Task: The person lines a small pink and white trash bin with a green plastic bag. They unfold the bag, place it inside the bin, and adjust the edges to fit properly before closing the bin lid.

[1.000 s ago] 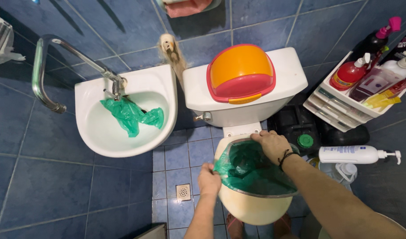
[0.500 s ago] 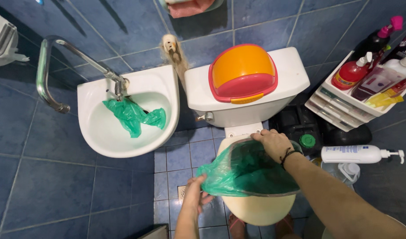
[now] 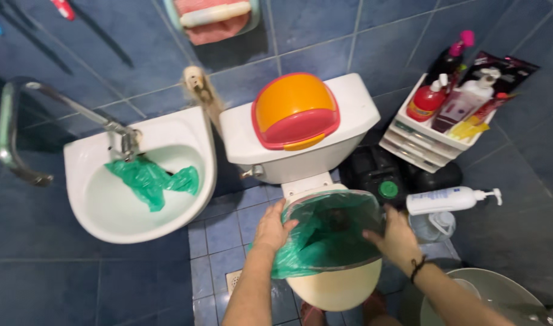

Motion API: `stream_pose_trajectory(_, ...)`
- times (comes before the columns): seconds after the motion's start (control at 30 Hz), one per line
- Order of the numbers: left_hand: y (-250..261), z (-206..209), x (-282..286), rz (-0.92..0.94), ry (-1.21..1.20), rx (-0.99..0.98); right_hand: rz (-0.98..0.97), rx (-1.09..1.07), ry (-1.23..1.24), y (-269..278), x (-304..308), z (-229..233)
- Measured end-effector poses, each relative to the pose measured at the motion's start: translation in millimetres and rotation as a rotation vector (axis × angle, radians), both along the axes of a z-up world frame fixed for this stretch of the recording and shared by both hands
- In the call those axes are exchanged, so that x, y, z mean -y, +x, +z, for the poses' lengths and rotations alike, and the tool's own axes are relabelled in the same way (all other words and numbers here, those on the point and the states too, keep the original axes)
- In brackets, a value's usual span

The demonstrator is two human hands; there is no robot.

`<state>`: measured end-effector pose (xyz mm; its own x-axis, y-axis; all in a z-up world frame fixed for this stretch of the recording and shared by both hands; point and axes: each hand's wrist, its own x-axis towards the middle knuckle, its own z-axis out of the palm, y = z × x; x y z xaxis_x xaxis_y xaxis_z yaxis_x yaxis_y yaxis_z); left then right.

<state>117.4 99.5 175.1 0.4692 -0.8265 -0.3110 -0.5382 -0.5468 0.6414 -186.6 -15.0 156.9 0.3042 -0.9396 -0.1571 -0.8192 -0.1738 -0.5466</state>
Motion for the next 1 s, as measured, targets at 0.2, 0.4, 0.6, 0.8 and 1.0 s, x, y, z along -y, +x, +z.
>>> stream_pose_trajectory(0.2, -3, -38, -23, 0.117, 0.135, -0.115, 0.032, 0.175, -0.07, -1, 28, -44)
stream_pose_trajectory(0.4, -31, -66, -75, 0.533, 0.137, -0.689, -0.009, 0.367, -0.215, 33, 62, -28)
stream_pose_trajectory(0.6, -66, -59, -80, 0.533, 0.136, -0.854, -0.178, 0.273, 0.476, 44, -4, 0)
stream_pose_trajectory(0.8, -61, -33, -62, 0.306, 0.259, -0.776, -0.097, 0.253, 0.241, 30, -4, -15)
stream_pose_trajectory(1.0, -50, -69, -43, 0.094, 0.232, -0.407, -0.078, 0.223, 0.188, 25, 23, -17)
